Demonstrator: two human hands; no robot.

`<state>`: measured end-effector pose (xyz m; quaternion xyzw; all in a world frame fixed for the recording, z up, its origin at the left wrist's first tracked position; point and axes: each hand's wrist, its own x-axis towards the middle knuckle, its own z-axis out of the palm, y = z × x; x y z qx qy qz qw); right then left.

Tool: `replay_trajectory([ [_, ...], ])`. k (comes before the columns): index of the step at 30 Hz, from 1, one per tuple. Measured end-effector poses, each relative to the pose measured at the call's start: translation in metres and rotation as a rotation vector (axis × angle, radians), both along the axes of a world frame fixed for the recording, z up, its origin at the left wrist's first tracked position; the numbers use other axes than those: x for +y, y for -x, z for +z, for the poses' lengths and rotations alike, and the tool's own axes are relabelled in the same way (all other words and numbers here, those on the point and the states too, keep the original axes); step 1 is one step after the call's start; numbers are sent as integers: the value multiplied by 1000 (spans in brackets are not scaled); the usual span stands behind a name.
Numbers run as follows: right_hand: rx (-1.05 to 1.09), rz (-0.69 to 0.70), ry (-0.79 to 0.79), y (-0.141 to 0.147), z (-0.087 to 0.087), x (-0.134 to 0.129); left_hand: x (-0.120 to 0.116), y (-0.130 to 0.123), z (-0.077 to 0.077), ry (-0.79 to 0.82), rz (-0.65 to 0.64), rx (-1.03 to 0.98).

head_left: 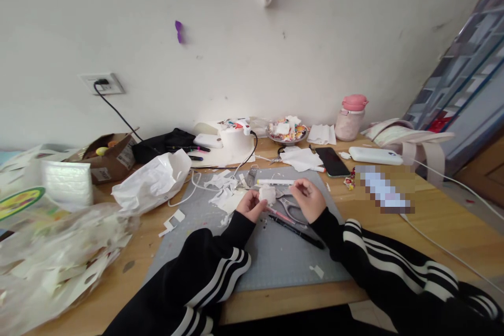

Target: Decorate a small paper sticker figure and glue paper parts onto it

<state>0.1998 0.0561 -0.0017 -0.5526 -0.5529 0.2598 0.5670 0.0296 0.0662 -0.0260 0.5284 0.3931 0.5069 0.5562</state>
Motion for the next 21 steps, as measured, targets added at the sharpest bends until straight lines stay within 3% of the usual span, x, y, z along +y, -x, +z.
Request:
replay_trajectory([
  [6,7,-66,17,-24,-5,18,-3,3,2,2,-9,10],
  [14,-221,161,-41,-1,3,-4,4,-2,-3,3,4,21],
  [21,-442,220,-184,6,6,-12,4,-4,-2,9,-49,63],
])
